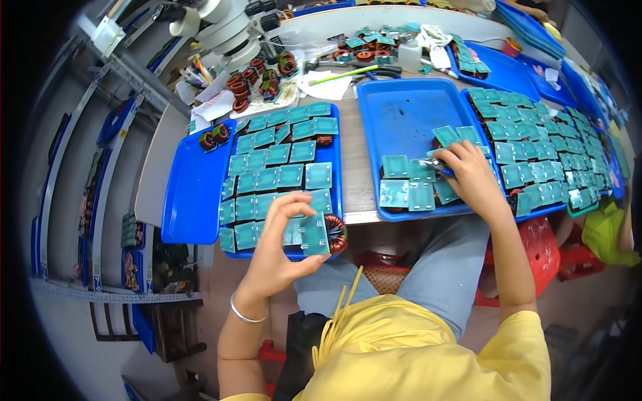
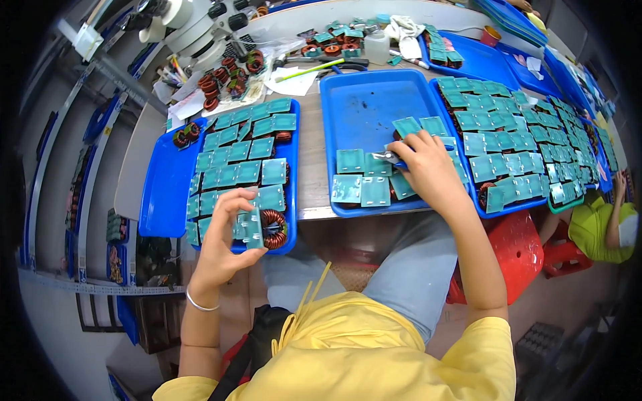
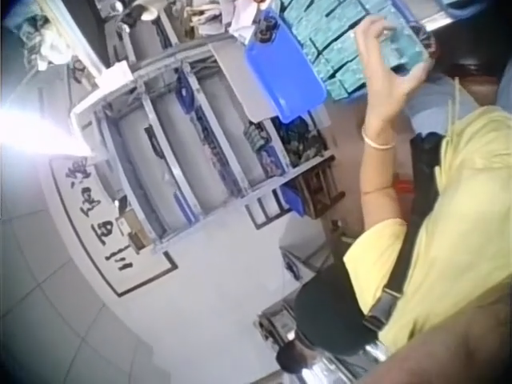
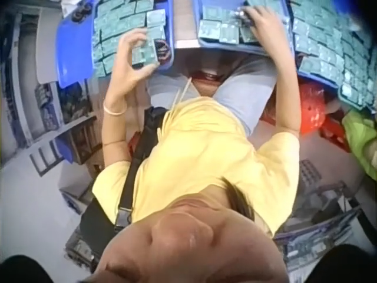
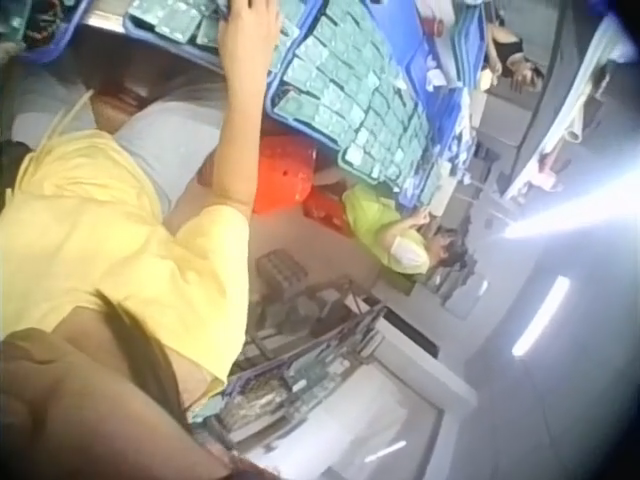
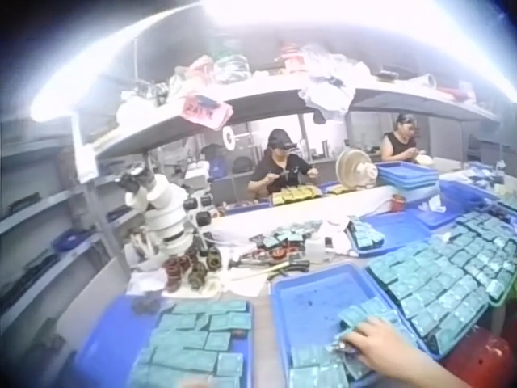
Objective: Assembling and trimming electronic components at a workshop station.
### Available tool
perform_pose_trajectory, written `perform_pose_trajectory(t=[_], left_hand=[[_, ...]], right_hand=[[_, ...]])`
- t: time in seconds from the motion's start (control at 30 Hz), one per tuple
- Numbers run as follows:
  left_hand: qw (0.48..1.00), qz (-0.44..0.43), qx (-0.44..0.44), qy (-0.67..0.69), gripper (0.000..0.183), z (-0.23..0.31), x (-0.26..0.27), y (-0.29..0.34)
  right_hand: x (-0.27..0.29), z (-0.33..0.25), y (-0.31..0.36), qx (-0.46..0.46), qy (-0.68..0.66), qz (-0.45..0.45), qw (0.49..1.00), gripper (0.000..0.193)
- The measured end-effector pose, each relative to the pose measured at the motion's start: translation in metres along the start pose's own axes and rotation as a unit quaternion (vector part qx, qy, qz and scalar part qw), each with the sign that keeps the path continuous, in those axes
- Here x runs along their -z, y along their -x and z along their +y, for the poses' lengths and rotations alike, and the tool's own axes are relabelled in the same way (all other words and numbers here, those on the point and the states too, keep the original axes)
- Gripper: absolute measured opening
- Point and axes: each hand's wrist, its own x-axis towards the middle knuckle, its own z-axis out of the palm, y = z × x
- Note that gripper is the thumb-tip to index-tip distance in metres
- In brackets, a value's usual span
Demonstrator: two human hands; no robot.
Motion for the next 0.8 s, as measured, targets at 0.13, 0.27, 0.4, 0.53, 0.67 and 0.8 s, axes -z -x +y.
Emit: perform_pose_trajectory(t=[0.13,0.27,0.4,0.53,0.67,0.8], left_hand=[[0.841,-0.017,0.163,0.516,0.065,0.031,-0.036,0.004],[0.837,-0.008,0.159,0.523,0.077,0.036,-0.064,0.009],[0.795,-0.052,0.154,0.585,0.063,0.044,-0.08,0.013],[0.821,-0.033,0.197,0.535,0.07,0.057,-0.091,0.012],[0.816,-0.036,0.228,0.53,0.067,0.063,-0.093,0.014],[0.797,-0.044,0.243,0.552,0.065,0.062,-0.097,0.02]], right_hand=[[0.004,-0.003,0.006,-0.039,-0.031,0.01,0.999,0.04],[0.03,-0.039,0.017,-0.156,-0.296,0.057,0.941,0.026],[0.038,-0.065,0.039,-0.036,-0.493,0.047,0.868,0.04],[0.04,-0.088,0.047,-0.075,-0.569,-0.011,0.819,0.059],[0.041,-0.09,0.055,-0.078,-0.579,-0.009,0.812,0.053],[0.041,-0.095,0.059,-0.111,-0.584,-0.005,0.804,0.049]])
